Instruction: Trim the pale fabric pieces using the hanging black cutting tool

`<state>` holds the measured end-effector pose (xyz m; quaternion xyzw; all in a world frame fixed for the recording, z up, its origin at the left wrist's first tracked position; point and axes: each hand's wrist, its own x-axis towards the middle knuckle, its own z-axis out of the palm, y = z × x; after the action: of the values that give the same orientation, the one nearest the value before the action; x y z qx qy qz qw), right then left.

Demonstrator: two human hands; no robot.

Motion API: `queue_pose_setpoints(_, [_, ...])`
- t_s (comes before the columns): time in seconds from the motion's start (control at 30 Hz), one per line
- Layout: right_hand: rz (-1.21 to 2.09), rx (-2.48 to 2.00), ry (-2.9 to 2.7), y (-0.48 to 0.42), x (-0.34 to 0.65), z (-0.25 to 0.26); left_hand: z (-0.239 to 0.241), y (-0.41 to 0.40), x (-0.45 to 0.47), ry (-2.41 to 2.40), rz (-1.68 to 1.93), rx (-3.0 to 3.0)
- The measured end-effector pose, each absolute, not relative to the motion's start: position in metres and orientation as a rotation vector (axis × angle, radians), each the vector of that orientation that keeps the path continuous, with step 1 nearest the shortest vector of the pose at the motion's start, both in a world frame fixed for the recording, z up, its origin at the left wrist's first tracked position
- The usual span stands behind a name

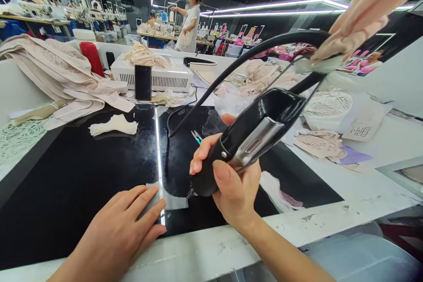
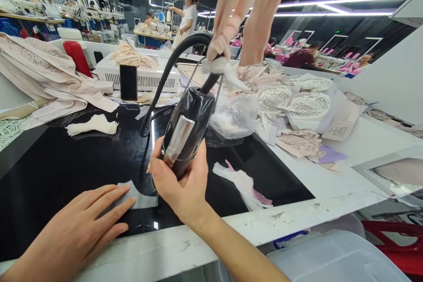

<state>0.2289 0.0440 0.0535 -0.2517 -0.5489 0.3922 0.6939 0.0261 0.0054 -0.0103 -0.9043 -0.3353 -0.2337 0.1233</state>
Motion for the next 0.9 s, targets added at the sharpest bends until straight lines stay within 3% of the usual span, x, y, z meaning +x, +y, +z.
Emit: queue_pose_setpoints(0.9, [0.985,-0.522,-1.200,0.033,0.228,0.066,-0.001,0.008,0.018,-0.989,-0.777,-2.733])
